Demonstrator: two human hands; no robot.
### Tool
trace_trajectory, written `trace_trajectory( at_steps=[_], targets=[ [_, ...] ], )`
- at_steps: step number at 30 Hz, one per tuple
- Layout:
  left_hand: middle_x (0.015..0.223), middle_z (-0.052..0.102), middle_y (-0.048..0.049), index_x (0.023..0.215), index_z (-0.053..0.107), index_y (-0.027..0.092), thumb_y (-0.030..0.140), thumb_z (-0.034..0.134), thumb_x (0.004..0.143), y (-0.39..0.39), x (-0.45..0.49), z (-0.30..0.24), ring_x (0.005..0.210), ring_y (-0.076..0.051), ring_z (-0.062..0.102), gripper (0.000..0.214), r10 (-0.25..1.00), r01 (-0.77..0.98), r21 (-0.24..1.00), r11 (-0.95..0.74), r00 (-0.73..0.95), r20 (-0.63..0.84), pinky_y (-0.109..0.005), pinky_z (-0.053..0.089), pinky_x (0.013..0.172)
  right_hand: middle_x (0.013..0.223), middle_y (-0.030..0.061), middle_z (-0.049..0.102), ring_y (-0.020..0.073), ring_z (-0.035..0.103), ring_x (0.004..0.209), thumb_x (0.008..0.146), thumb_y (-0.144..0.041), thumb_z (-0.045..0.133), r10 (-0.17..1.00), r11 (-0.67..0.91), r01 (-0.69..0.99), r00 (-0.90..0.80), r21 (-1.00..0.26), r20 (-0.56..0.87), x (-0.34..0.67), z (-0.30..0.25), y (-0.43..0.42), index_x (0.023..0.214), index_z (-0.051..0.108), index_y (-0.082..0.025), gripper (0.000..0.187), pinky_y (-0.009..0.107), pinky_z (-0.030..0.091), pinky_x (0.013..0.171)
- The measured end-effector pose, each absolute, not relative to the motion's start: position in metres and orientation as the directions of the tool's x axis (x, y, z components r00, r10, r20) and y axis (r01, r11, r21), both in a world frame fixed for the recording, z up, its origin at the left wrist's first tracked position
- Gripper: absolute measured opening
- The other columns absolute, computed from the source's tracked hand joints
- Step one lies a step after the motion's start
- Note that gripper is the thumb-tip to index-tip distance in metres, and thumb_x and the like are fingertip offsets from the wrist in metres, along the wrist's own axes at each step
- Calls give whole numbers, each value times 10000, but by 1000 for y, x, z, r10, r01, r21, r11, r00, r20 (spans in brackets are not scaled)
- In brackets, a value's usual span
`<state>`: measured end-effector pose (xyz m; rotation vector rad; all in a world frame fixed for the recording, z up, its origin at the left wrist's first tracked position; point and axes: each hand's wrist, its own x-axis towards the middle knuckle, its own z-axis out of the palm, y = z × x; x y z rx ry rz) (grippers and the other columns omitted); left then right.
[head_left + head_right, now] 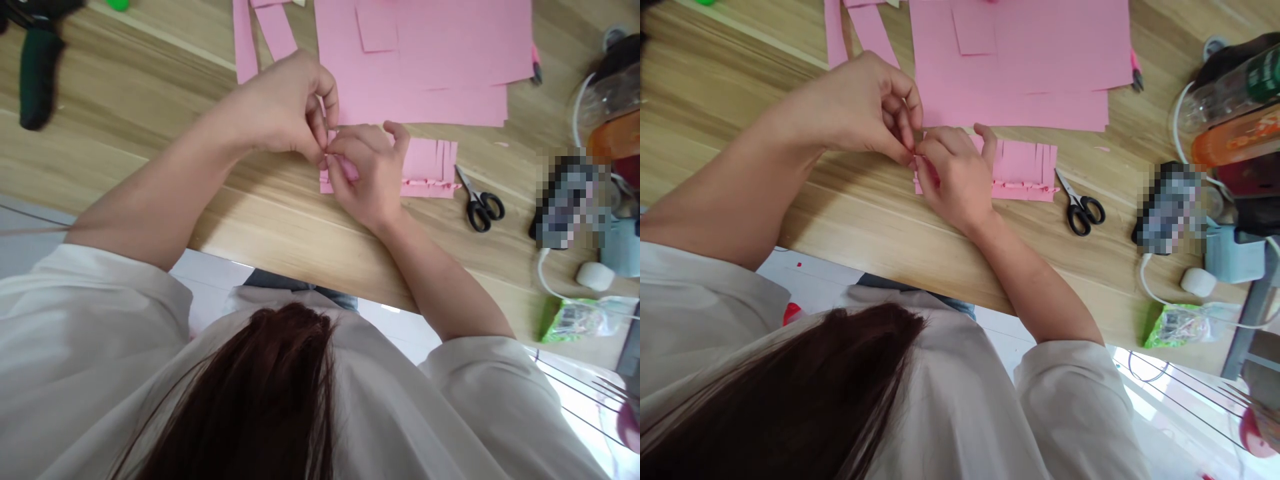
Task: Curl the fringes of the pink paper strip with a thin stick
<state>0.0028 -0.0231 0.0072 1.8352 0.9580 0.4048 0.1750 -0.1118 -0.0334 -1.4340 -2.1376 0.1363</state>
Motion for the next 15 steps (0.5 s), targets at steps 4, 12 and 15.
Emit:
trace_trajectory(
  at_steps=[4,12,15],
  targets=[
    [617,635,19,718,647,130,-56,791,534,-23,4,6,557,-91,584,299,756,429,876,-222,643,-123,-254,429,545,1102,-12,727,209,651,1070,972,-255,528,854,468,799,-298,-379,427,177,-36,-109,954,656,-273,130,514,303,1103],
    [746,694,-31,791,656,106,-25,779,597,-23,3,10,706,-123,669,265,729,323,927,-191,679,-86,-279,493,667,1132,27,709,230,635,1100,965,-245,519,892,374,850,-221,-370,394,175,-31,-110,935,652,-279,140,468,410,1045],
    [769,703,-53,805,660,102,-4,751,635,-23,3,9,727,-141,676,220,763,328,928,-178,641,-80,-312,509,691,1150,35,697,247,621,1126,958,-236,538,907,325,869,-174,-374,383,174,-29,-111,943,664,-272,132,475,416,1026]
  ],
)
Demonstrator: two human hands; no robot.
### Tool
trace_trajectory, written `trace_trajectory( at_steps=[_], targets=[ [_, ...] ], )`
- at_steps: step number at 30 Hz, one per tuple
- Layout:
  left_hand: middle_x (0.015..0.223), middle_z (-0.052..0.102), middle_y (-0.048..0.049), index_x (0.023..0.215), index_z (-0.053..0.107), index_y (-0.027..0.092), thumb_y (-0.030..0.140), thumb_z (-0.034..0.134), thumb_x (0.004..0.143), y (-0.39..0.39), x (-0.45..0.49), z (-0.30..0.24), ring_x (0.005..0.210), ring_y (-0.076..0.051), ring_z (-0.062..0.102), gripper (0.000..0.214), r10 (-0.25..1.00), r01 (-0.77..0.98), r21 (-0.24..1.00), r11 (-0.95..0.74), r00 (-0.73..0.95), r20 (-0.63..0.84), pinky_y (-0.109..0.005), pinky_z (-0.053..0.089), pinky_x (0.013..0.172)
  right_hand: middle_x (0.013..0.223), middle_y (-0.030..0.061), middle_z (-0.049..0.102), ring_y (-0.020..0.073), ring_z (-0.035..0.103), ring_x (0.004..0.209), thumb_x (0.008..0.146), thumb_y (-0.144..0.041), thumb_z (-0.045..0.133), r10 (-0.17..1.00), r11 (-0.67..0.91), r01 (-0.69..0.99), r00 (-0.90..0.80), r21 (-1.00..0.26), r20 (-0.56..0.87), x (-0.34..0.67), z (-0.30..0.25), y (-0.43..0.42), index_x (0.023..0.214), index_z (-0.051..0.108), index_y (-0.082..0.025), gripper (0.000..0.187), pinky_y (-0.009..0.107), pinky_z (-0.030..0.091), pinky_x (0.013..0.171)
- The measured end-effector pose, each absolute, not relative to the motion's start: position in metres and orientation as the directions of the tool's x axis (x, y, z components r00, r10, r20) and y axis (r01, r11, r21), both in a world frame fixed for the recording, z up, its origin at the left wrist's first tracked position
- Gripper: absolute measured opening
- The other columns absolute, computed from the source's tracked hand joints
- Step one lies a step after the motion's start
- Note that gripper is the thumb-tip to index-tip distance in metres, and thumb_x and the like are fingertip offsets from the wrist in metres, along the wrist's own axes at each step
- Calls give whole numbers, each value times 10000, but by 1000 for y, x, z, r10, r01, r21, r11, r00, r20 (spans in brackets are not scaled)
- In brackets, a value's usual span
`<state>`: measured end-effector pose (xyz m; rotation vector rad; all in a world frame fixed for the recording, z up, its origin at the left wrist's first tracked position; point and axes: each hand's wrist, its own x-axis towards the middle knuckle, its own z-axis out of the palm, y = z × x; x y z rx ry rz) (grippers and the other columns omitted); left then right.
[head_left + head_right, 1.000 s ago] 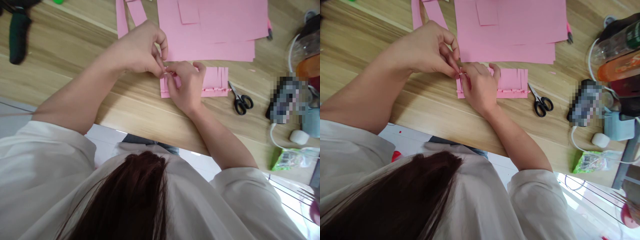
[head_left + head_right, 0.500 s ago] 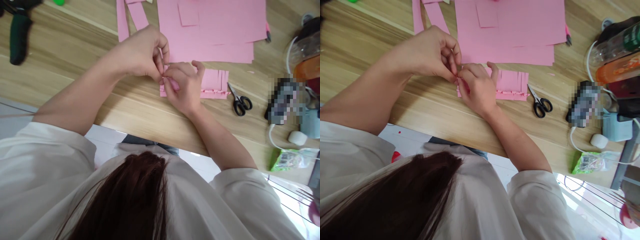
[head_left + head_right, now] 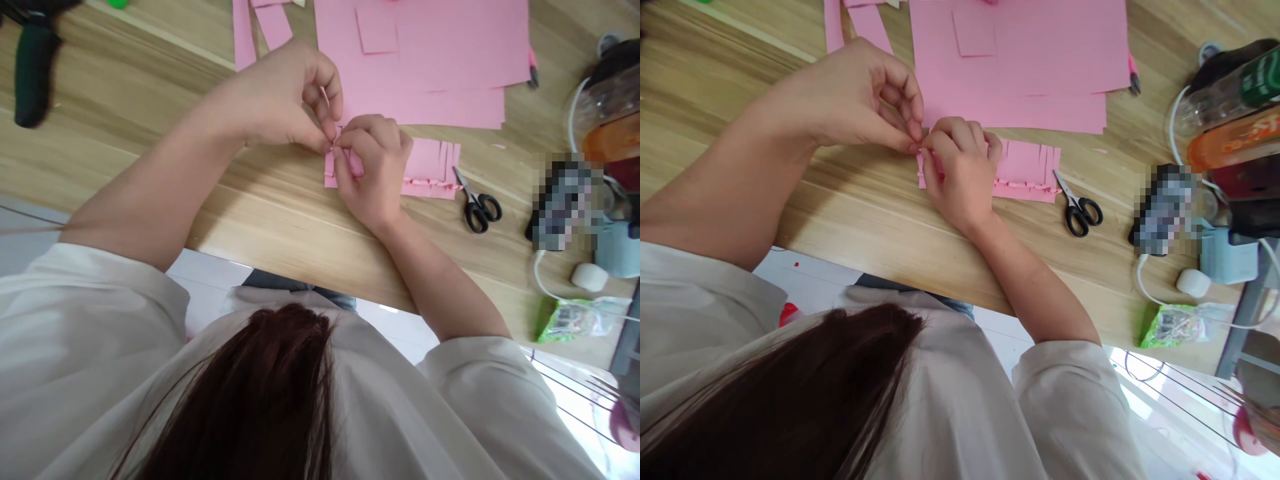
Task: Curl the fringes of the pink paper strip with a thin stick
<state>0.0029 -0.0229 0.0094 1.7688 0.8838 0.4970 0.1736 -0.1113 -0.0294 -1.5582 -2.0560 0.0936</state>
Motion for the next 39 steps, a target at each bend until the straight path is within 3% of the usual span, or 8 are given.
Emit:
trace_trajectory(
  at_steps=[7,19,28,39],
  targets=[
    [707,682,-37,772,645,109,-35,758,594,-24,5,6,665,-138,656,255,784,334,928,-167,615,-80,-303,505,641,1211,46,671,258,598,1158,973,-276,524,931,288,885,-169,-366,325,174,-28,-111,959,677,-308,157,488,444,1007],
    [684,661,-16,767,658,99,-64,756,578,-24,5,3,592,-98,610,267,775,378,889,-257,630,-44,-234,450,546,1165,68,654,260,594,1116,938,-249,600,875,390,823,-192,-412,445,176,-41,-107,908,673,-244,79,490,413,983],
    [783,701,-61,821,654,77,-39,750,672,-25,5,9,744,-141,680,213,735,335,920,-203,673,-83,-325,514,726,1232,72,616,273,541,1163,966,-280,561,899,373,823,-207,-428,386,180,-46,-102,942,592,-272,41,504,392,1010],
    [733,686,-61,812,650,88,-65,785,607,-26,6,7,663,-167,662,290,774,370,912,-176,625,-104,-372,521,668,1200,71,624,276,564,1126,914,-260,612,893,368,824,-185,-431,410,178,-42,-106,898,641,-262,33,521,415,978]
  ],
)
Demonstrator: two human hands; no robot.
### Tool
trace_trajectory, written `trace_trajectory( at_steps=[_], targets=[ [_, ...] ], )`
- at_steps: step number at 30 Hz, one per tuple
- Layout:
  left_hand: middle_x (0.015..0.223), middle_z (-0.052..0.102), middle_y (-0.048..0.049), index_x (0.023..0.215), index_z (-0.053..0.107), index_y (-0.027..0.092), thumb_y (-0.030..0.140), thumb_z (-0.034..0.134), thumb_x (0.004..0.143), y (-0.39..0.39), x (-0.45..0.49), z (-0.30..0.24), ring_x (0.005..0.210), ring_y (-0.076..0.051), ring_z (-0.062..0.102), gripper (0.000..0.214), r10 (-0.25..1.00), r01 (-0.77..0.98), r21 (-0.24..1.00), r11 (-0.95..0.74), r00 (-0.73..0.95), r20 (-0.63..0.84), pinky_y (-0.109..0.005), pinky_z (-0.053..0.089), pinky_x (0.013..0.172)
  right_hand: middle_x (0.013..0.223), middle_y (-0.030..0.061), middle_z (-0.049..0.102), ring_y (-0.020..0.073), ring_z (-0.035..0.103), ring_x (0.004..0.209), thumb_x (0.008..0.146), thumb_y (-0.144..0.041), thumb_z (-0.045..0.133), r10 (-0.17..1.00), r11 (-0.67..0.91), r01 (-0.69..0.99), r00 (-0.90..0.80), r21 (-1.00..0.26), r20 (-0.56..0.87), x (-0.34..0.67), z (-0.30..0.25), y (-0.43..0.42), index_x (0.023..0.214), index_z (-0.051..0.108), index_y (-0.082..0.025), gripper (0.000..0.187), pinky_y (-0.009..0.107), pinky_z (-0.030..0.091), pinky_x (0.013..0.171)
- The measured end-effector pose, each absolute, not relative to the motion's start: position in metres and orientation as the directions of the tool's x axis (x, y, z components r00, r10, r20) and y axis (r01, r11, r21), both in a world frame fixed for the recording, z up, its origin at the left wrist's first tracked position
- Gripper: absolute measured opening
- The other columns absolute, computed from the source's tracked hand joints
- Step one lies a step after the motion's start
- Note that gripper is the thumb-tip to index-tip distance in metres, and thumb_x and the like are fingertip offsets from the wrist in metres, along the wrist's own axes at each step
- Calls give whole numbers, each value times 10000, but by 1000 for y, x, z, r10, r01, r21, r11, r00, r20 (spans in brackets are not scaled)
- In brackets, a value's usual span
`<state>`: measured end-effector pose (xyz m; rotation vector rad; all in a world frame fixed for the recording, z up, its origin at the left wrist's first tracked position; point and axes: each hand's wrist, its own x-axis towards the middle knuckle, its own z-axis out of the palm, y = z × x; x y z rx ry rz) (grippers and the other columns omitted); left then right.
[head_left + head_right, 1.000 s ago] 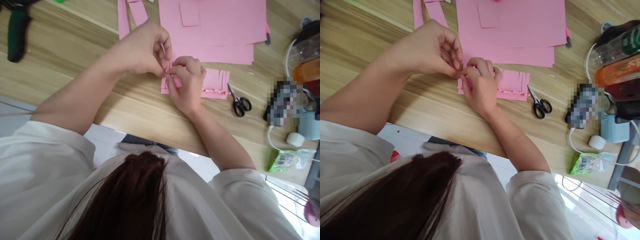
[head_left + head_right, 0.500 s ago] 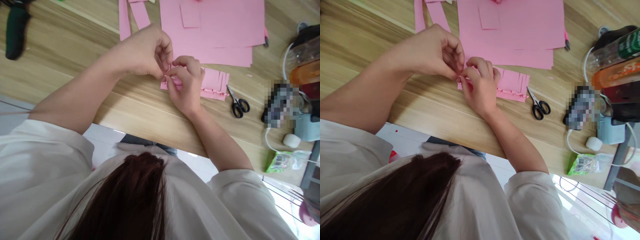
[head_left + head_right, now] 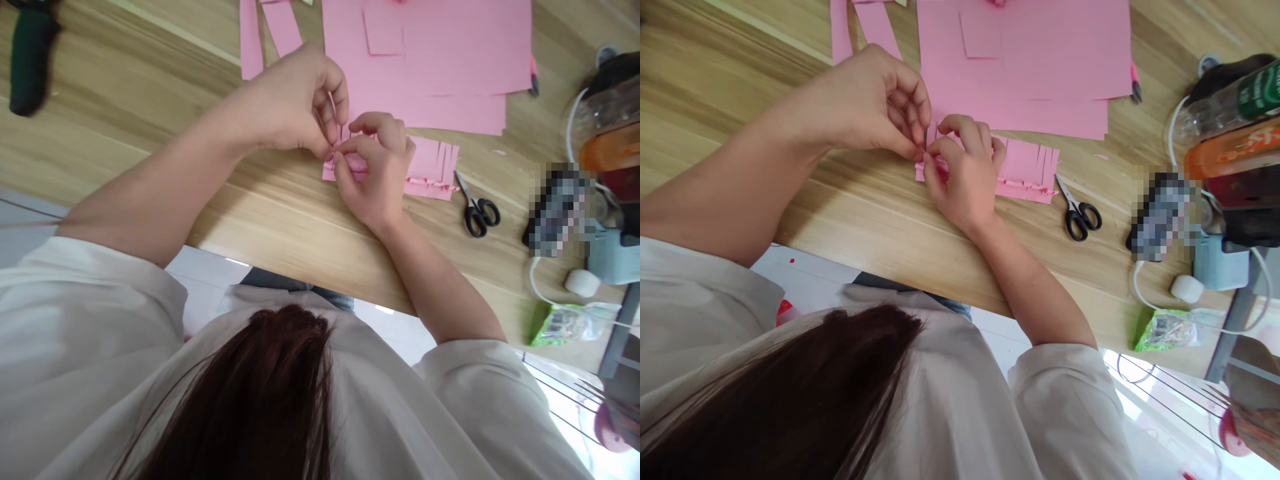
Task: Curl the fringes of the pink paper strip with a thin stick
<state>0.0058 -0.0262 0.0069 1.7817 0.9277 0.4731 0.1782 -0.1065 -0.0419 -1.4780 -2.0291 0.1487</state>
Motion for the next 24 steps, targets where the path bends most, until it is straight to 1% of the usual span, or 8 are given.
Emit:
trace_trajectory(
  at_steps=[3,5,8,10,13,18,21,24],
  targets=[
    [726,685,-57,811,650,87,-55,802,596,-26,5,7,661,-165,664,299,778,364,914,-179,621,-95,-372,523,672,1228,64,623,276,544,1161,938,-292,606,906,356,829,-193,-431,377,179,-43,-105,893,616,-272,51,516,398,1012],
    [747,696,-60,815,658,84,-52,794,608,-25,5,7,696,-166,678,283,765,355,916,-184,637,-93,-368,528,697,1241,57,617,275,536,1180,953,-297,583,905,366,823,-207,-435,371,180,-43,-104,900,595,-276,59,519,392,1025],
    [792,716,-70,857,679,76,-51,759,656,-23,3,9,756,-164,693,251,735,359,913,-193,669,-108,-335,517,716,1221,63,617,274,549,1166,934,-261,596,890,391,809,-210,-440,405,179,-44,-104,892,589,-269,43,527,399,1021],
    [792,719,-69,879,687,71,-56,746,668,-22,3,9,754,-158,694,253,728,359,911,-202,677,-105,-322,513,709,1204,65,627,269,557,1145,905,-226,626,882,396,811,-205,-430,425,178,-44,-104,880,592,-268,59,522,419,1001],
    [773,718,-64,875,689,72,-44,771,653,-21,2,6,728,-161,694,264,736,361,912,-194,669,-108,-347,528,709,1201,58,629,268,562,1138,889,-192,640,877,404,810,-211,-424,432,178,-44,-104,880,604,-262,79,520,431,988],
    [756,715,-52,851,690,97,-21,791,620,-19,1,2,704,-176,687,279,761,399,902,-166,634,-140,-398,532,708,1193,38,641,255,567,1135,914,-194,636,884,389,823,-208,-414,418,176,-43,-105,894,631,-274,83,503,428,997],
    [747,712,-49,839,682,96,-41,774,619,-18,1,3,698,-172,686,275,765,402,907,-129,622,-167,-403,533,718,1170,47,658,256,574,1106,913,-178,620,885,374,834,-189,-406,426,175,-41,-106,899,627,-272,96,493,433,969],
    [751,710,-49,828,679,89,-59,754,622,-19,0,6,701,-163,685,265,764,407,905,-127,622,-173,-387,525,728,1129,65,657,260,589,1074,901,-157,576,863,397,805,-165,-440,478,175,-40,-107,895,594,-247,92,491,436,952]
  ],
)
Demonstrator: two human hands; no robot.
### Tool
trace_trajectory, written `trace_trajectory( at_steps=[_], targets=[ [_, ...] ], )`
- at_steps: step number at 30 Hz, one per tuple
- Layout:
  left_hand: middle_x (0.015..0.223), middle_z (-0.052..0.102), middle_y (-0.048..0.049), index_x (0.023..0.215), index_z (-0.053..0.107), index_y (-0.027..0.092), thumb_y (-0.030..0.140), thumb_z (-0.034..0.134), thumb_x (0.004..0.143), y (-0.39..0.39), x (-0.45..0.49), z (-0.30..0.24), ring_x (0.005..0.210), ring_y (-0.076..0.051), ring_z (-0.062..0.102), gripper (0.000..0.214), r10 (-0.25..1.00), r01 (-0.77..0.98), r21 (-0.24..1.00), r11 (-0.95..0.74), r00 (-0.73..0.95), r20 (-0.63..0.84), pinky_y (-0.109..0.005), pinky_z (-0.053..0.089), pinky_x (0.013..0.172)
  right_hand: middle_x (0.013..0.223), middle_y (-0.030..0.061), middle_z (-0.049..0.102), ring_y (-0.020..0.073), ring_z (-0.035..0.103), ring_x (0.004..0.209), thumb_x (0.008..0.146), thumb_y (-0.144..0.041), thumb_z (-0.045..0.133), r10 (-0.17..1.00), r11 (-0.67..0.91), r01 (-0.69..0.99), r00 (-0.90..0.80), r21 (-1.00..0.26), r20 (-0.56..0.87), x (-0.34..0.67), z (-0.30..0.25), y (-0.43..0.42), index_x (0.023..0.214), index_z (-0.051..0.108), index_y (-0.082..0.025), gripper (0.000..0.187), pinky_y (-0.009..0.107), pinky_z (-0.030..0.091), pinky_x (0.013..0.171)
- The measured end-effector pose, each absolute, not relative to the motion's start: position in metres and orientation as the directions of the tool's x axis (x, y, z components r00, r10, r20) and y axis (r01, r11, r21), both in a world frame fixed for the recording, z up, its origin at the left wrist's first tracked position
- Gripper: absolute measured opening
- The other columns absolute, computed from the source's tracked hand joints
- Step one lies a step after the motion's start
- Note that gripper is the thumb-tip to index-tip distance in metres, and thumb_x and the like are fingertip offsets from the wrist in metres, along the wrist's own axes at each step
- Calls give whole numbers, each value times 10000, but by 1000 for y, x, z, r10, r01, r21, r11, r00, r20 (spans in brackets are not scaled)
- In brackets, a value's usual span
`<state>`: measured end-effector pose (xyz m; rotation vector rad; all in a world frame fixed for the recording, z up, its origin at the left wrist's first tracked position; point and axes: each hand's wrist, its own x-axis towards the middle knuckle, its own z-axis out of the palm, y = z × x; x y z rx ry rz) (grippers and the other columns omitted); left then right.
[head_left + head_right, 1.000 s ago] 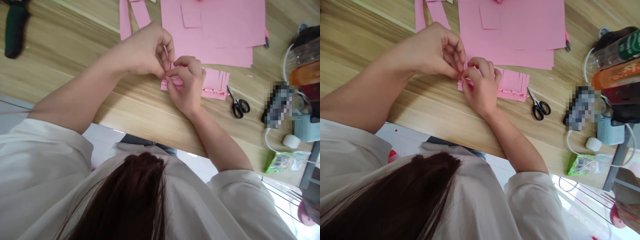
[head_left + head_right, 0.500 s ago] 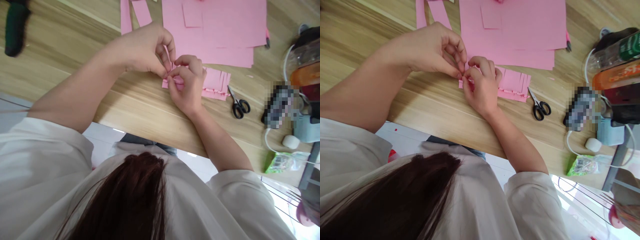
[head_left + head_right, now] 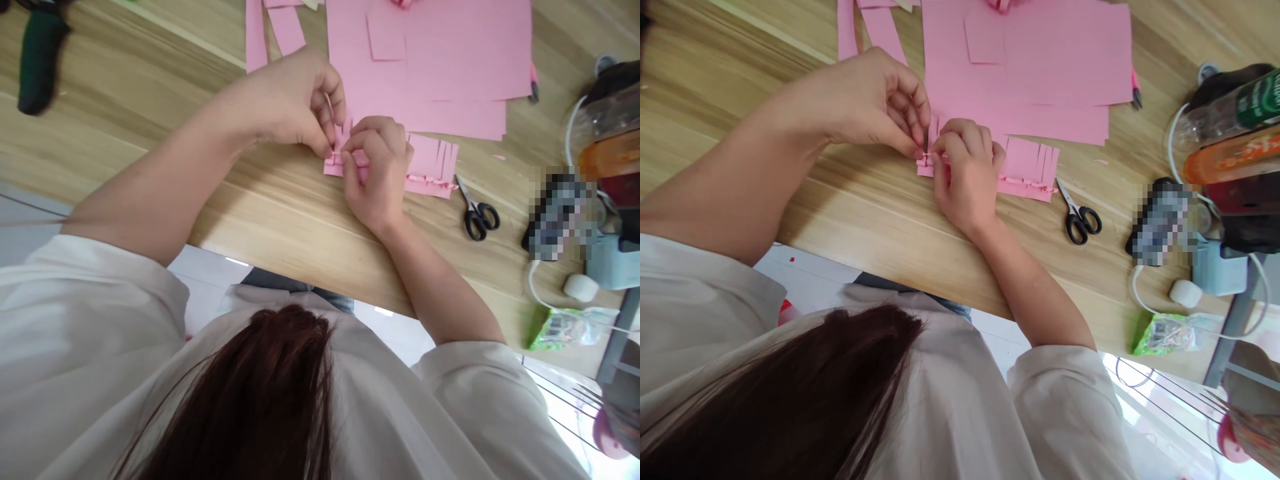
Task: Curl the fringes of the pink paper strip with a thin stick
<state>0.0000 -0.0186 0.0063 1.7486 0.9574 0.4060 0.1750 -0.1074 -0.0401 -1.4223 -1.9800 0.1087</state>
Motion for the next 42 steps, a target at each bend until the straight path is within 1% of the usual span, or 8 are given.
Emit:
trace_trajectory(
  at_steps=[8,13,21,25,27,30,36,42],
  targets=[
    [735,723,-51,811,669,111,-77,730,603,-14,-4,6,707,-188,699,286,753,442,889,-119,623,-210,-394,533,720,1064,83,624,278,579,1079,970,-281,454,863,397,763,-121,-511,491,185,-47,-99,917,479,-269,60,516,475,929],
    [733,729,-48,803,679,132,-28,794,587,-15,-4,7,664,-181,682,293,716,495,861,-114,642,-274,-342,487,650,979,79,630,256,598,976,930,-262,483,817,445,718,-80,-535,571,181,-44,-100,869,465,-270,64,491,502,871],
    [790,730,-20,798,660,142,67,868,508,-13,-8,8,690,-142,676,364,665,501,850,-162,692,-281,-278,469,679,934,48,639,241,634,897,983,-261,385,876,396,706,-98,-587,473,181,-46,-101,944,454,-266,80,503,510,860],
    [733,690,-14,835,721,145,222,792,685,-13,-7,10,660,-123,623,183,764,572,778,-262,615,-195,-254,420,655,963,35,632,245,648,937,1003,-279,397,899,370,691,-99,-621,426,185,-52,-98,975,456,-272,66,509,496,923],
    [692,659,-16,891,773,130,207,759,720,-15,-5,12,662,-131,601,189,817,634,690,-348,566,-109,-262,399,663,973,34,630,248,650,944,1009,-286,391,903,365,689,-99,-626,418,187,-55,-97,988,459,-272,72,520,493,936],
    [706,645,-11,950,804,121,192,810,670,-17,-4,11,693,-142,584,289,818,687,586,-430,571,-69,-267,387,682,988,40,633,249,648,952,1012,-295,384,905,356,698,-92,-622,415,188,-57,-96,999,462,-276,81,518,491,945],
    [730,619,-7,932,802,165,432,812,716,-16,-3,4,710,-134,515,344,785,695,502,-514,617,-50,-269,313,638,986,42,646,254,648,921,1000,-284,404,910,324,744,-76,-584,408,187,-55,-96,998,471,-286,67,513,475,925],
    [637,603,41,819,770,272,318,820,691,-16,0,-1,629,-111,491,145,782,691,518,-504,620,-65,-271,321,588,943,6,709,274,630,877,907,-210,463,914,206,848,10,-488,405,176,-48,-100,936,546,-322,142,591,385,940]
  ],
)
